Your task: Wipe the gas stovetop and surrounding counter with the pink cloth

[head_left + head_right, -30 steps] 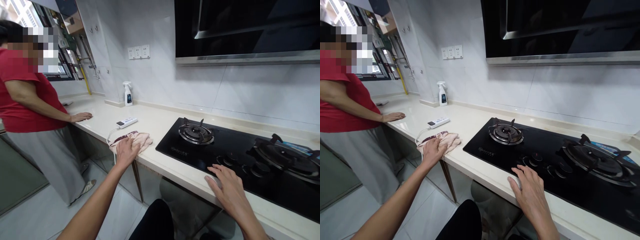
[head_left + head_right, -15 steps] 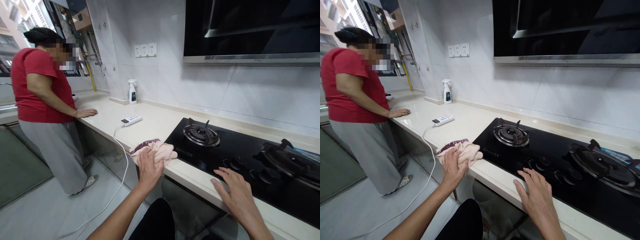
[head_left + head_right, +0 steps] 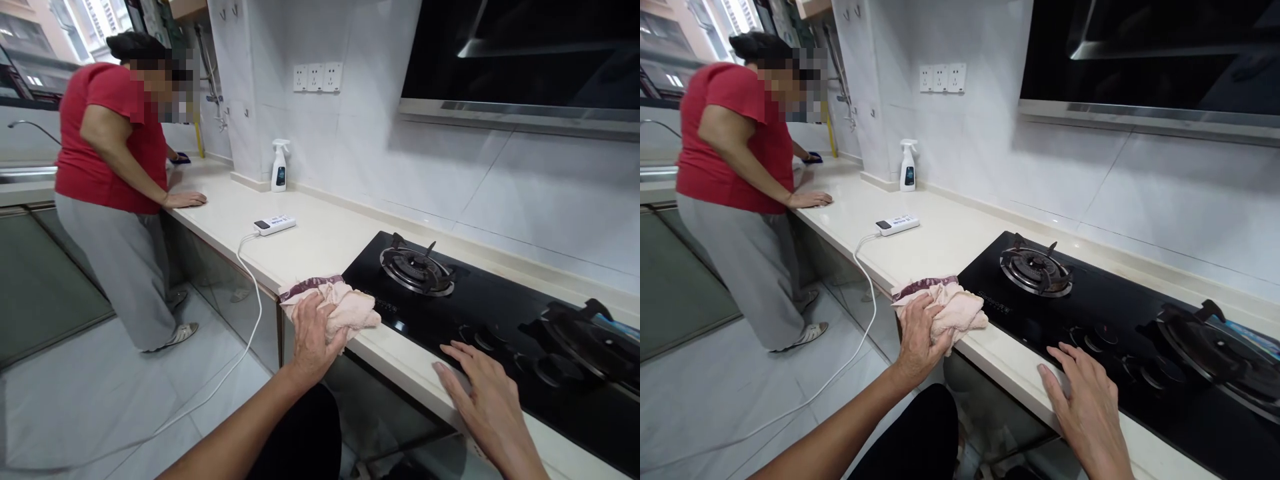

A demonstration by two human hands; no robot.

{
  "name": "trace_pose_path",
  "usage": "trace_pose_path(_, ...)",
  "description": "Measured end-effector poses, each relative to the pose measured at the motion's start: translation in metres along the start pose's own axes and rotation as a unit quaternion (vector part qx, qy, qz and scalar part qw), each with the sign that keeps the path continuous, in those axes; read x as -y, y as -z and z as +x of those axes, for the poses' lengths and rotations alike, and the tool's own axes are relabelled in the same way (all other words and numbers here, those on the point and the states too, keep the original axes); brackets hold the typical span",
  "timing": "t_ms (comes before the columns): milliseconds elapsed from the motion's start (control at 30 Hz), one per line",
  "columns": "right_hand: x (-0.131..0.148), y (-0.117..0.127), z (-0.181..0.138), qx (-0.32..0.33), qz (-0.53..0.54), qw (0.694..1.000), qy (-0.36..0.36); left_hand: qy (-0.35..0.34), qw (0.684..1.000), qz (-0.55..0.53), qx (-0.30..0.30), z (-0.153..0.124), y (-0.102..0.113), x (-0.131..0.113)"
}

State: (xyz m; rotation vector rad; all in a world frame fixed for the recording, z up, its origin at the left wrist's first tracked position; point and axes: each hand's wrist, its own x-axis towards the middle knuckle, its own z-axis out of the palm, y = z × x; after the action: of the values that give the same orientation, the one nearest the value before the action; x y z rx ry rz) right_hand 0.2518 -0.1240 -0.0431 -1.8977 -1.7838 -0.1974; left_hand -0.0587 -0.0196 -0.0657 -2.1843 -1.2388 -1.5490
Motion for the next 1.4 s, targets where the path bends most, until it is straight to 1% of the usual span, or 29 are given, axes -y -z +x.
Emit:
trace_pose_path(267, 0.000, 0.003, 0.000, 0.006, 0.003, 1.000, 0.002, -0.012, 0.999, 0.009, 0.039, 0.002, -0.002, 0.020)
trace_pose_path(467, 0.002, 0.005, 0.000, 0.017, 0.001, 1.000, -0.006, -0.034, 0.998, 0.011, 0.045, 0.007, -0.001, 0.037)
trace_pose_path(567, 0.002, 0.005, 0.000, 0.021, -0.004, 1.000, -0.010, -0.022, 0.999, 0.007, 0.044, 0.010, 0.001, 0.046)
trace_pose_path(700, 0.001, 0.004, 0.000, 0.008, 0.002, 1.000, -0.001, 0.004, 0.999, 0.013, 0.043, 0.018, 0.003, 0.060)
trace_pose_path(833, -0.001, 0.003, 0.001, 0.004, 0.013, 1.000, -0.001, 0.037, 0.997, 0.022, 0.061, 0.026, 0.007, 0.074)
trace_pose_path(1067, -0.019, -0.005, 0.003, 0.022, 0.004, 1.000, 0.005, 0.039, 0.997, 0.035, 0.054, 0.029, 0.010, 0.082)
trace_pose_path(1133, -0.017, -0.004, 0.003, 0.020, 0.005, 1.000, 0.000, 0.049, 0.997, 0.037, 0.056, 0.031, 0.009, 0.084)
trace_pose_path(1300, -0.001, 0.002, 0.001, 0.000, 0.013, 1.000, -0.002, 0.071, 0.995, 0.054, 0.051, 0.040, 0.008, 0.093)
trace_pose_path(1400, 0.003, 0.004, 0.001, 0.001, 0.017, 1.000, 0.001, 0.077, 0.994, 0.059, 0.043, 0.042, 0.008, 0.094)
